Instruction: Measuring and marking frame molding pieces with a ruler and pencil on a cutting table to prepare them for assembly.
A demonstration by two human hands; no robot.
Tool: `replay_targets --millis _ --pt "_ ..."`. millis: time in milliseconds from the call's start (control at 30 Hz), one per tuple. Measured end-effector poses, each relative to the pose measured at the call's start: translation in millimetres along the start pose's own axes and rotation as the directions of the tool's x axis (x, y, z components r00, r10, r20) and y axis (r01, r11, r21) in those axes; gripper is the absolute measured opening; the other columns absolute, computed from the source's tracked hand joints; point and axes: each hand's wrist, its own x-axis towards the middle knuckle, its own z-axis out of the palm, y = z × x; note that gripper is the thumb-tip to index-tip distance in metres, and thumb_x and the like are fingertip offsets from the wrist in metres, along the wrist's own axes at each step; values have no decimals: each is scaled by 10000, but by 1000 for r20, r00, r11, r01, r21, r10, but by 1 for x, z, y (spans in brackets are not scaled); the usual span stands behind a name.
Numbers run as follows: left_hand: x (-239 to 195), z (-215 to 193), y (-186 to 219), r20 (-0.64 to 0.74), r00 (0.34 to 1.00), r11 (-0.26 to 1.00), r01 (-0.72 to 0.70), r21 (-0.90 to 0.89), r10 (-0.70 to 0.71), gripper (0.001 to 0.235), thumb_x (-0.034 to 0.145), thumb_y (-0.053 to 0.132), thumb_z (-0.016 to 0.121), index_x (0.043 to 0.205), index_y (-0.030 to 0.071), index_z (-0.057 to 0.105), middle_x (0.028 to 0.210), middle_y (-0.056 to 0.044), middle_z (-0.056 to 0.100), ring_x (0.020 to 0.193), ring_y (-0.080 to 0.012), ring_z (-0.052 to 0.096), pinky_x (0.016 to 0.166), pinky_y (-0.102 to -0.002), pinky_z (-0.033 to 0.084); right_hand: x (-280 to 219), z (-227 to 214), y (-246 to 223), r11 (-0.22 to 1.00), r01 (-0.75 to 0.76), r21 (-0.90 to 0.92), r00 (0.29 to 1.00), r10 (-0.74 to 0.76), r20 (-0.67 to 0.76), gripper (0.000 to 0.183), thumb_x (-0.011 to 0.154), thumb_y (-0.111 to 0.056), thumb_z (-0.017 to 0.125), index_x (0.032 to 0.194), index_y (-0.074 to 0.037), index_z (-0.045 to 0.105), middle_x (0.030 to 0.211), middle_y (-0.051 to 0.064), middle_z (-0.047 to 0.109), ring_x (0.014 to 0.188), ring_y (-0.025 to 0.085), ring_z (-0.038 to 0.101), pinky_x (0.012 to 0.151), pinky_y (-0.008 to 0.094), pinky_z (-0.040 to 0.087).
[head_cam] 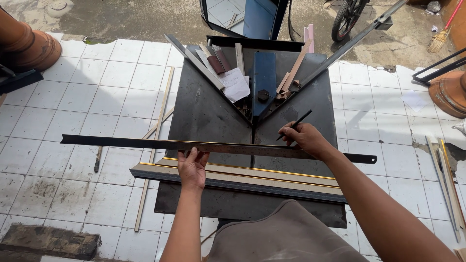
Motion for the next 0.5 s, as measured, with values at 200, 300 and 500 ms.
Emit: replay_targets --millis 200,300,500 --pt "-7 7 4 -10 1000 1000 3 -23 -3 340 805 36 577 1084 200 474 1045 -33 542 896 -284 612 764 -407 566 8 -1 12 984 53 -173 999 -54 2 269 891 -307 525 882 -64 638 722 100 647 733 191 604 652 335 505" --pt "-3 3 3 -17 1000 1000 2 -29 -3 338 805 39 578 1083 207 487 1045 -32 539 908 -293 604 777 -412 563 4 1 4 970 52 -236 999 -53 -1 274 885 -332 526 859 -85 643 688 101 628 706 204 574 664 354 460" --pt "-2 2 3 -20 1000 1000 -1 -25 1 344 805 36 579 1089 207 489 1056 -29 536 915 -297 600 780 -418 561 -1 5 -2 963 71 -261 997 -72 4 281 876 -344 536 826 -91 647 693 118 639 707 240 574 667 367 431"
